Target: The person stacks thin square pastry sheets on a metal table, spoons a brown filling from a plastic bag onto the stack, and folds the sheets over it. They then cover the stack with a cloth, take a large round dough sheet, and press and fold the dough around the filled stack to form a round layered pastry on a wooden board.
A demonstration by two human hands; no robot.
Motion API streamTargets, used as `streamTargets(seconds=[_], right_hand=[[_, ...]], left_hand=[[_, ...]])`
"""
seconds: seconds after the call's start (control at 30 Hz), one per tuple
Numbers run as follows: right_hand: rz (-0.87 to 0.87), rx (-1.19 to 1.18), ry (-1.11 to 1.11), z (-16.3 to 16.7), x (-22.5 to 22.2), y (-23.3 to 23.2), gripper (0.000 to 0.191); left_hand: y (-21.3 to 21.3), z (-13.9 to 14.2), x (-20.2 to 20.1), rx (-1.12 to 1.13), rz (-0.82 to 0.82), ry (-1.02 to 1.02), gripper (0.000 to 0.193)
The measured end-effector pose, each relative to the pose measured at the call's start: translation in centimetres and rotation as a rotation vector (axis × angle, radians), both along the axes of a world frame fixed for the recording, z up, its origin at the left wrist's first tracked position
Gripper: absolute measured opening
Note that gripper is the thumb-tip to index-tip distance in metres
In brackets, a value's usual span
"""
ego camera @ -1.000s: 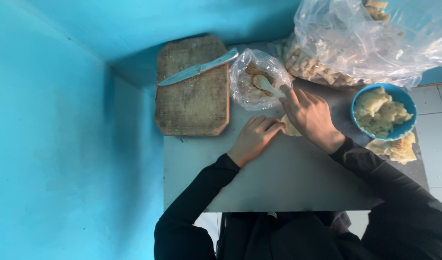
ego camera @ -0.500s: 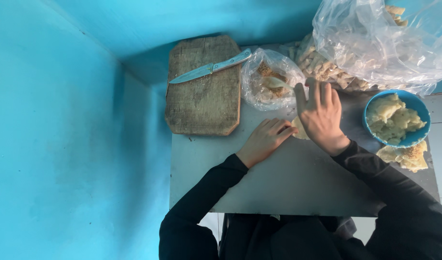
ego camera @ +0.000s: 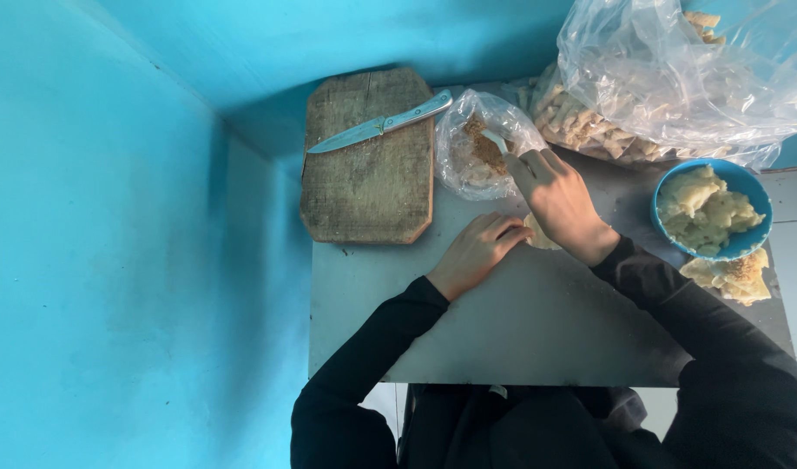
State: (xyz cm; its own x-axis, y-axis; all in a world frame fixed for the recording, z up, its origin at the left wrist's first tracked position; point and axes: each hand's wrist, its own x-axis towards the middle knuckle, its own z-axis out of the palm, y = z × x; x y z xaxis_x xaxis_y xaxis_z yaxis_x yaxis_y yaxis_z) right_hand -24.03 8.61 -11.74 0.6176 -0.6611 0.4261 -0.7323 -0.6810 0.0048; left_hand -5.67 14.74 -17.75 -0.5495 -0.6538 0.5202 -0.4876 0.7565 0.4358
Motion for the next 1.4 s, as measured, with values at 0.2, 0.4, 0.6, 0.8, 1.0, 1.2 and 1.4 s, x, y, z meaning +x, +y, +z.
streamTargets(seconds=[0.2,0.4,0.6,0.8,1.0,1.2,1.4], right_hand=[[-0.026,0.168,-0.288,-0.6,-1.1,0.4,0.031],[-0.121,0.364,-0.616,-0.9,-1.3,0.6,0.017],[-0.262,0.492,-0.833,-0.3,-1.5,0.9,0.016],[-0.257,0.515,-0.974,0.9,-3.0,2.7,0.017],[-0.290,0.665,-1.122,2.2,-6.6,6.9,0.018],[-0.378,0.537,-0.930,1.6,-10.6,12.1,0.018],[-0.303,0.348,-0.678,-1.0,-12.9,13.6,0.017]], left_hand=[[0.0,0.2,0.1,0.007,-0.009,-0.007,0.032],[0.0,0.3,0.1,0.013,-0.013,0.030,0.027],[0.3,1.0,-0.2,-0.009,-0.002,0.031,0.023],[0.6,1.6,-0.9,-0.022,0.012,0.065,0.017],[1.2,2.1,-2.1,-0.069,0.037,0.059,0.015],[1.6,2.1,-3.7,-0.094,0.076,0.048,0.014],[2.1,2.4,-5.1,-0.066,0.127,0.091,0.013]])
